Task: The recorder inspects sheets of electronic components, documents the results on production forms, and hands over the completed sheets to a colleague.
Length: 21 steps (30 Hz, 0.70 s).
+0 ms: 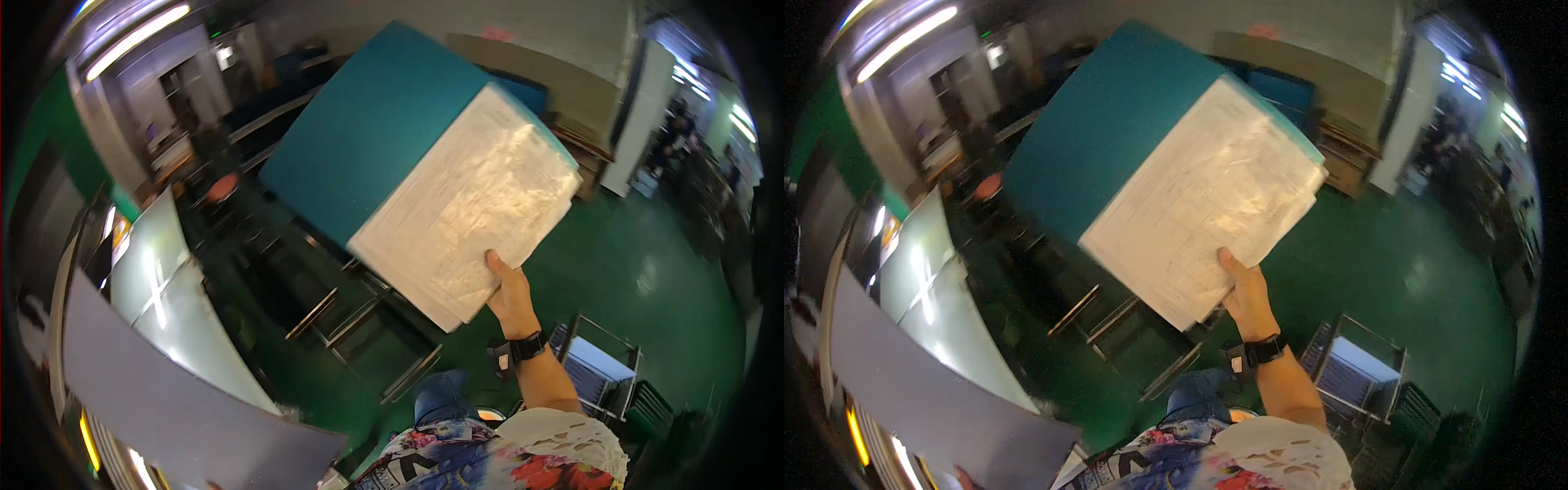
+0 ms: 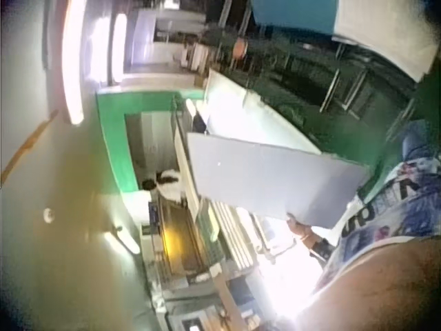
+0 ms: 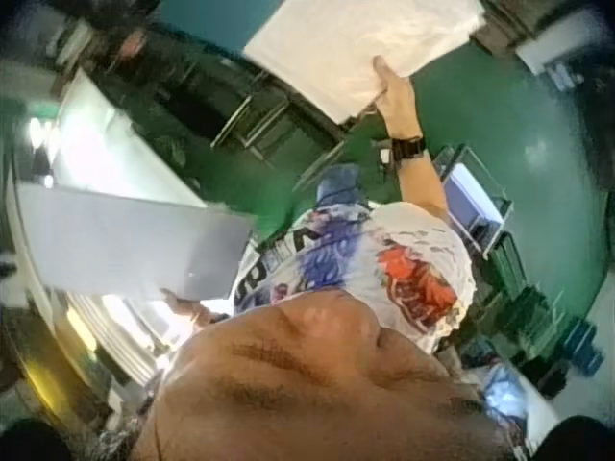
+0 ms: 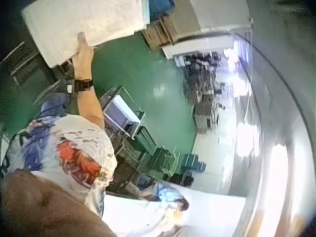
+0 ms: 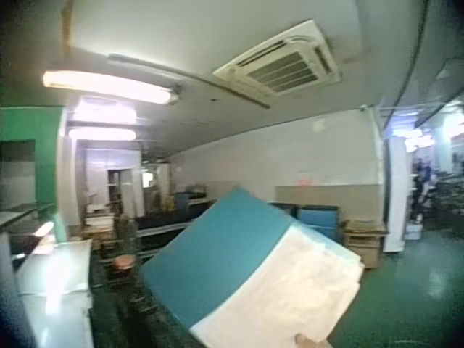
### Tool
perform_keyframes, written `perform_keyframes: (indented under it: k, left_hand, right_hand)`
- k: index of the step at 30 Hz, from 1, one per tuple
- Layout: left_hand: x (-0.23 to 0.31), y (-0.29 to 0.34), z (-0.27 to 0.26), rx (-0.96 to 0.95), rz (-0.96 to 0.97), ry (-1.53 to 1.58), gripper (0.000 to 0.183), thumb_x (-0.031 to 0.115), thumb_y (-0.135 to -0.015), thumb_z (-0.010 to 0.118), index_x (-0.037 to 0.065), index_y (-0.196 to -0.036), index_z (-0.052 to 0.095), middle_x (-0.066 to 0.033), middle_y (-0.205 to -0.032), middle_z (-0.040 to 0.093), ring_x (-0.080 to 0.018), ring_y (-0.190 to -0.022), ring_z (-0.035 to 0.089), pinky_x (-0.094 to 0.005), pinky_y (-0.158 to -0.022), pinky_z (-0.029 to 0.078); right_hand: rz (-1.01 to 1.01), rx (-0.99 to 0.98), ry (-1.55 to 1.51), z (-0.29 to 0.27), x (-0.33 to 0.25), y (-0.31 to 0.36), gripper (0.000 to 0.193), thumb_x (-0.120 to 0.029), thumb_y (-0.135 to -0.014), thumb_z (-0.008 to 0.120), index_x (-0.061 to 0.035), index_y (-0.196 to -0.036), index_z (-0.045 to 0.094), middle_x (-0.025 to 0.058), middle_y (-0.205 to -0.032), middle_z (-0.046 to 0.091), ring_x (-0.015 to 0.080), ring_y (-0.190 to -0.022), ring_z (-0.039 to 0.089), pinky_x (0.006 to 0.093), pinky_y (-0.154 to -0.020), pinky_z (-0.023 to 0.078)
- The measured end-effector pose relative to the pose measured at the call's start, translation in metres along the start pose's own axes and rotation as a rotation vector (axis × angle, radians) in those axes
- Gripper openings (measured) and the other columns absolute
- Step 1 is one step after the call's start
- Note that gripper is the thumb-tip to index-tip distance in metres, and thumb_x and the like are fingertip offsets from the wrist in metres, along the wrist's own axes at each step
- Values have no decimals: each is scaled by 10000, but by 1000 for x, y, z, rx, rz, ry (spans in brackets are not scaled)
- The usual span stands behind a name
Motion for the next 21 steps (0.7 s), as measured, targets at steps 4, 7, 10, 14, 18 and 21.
perform_keyframes:
  k: [4, 7, 10, 14, 18, 21]
  left_hand:
    - [-1, -19, 84, -179, 12, 67, 461, 288, -945, 478, -25, -1281, 441, -165, -1211, 540, -313, -1088, 542, -441, -933, 447]
    - [-13, -8, 162, -327, 17, 157, 460, 287, -945, 478, -24, -1281, 443, -163, -1212, 539, -312, -1094, 538, -441, -938, 443]
    - [-46, 8, 253, -502, -32, 239, 458, 287, -945, 477, -24, -1280, 444, -161, -1214, 538, -311, -1099, 535, -440, -942, 439]
    - [-111, 84, 403, -654, -110, 332, 417, 225, -907, 520, -3, -1254, 478, -141, -1201, 550, -293, -1082, 541, -426, -933, 442]
    - [-181, 186, 586, -855, -281, 223, 374, 149, -853, 568, 39, -1206, 511, -96, -1117, 571, -247, -1018, 552, -392, -867, 468]
    - [-261, 259, 675, -1021, -380, 25, 341, 190, -889, 565, 26, -1185, 520, -93, -1082, 574, -211, -951, 565, -347, -814, 488]
  right_hand:
    - [-290, 169, -86, -66, -56, -14, 480, -82, -870, 618, -21, -1300, 415, 109, -1255, 521, 264, -1138, 519, 438, -959, 451]
    - [-497, 231, -41, -140, -121, -15, 502, -96, -880, 606, -31, -1327, 389, 111, -1285, 501, 261, -1166, 495, 435, -1005, 406]
    - [-558, 309, -36, -209, -167, -17, 508, -101, -888, 590, -20, -1339, 370, 110, -1293, 495, 264, -1172, 488, 428, -1027, 382]
    - [-580, 426, -25, -297, -204, -32, 527, -132, -881, 612, 33, -1320, 372, 115, -1277, 502, 255, -1159, 495, 415, -1012, 391]
    - [-421, 597, -63, -369, -209, -35, 457, -131, -876, 613, 60, -1255, 442, 123, -1210, 545, 255, -1096, 531, 404, -979, 416]
    - [-305, 752, -29, -423, -200, -27, 430, -116, -879, 601, 44, -1249, 452, 114, -1203, 553, 244, -1081, 538, 393, -975, 420]
Point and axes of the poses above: each hand's wrist, its own y-axis away from the middle knuckle, its own z-axis out of the palm, x = y × z, the point moved 2 cm from there along -y, towards the middle knuckle
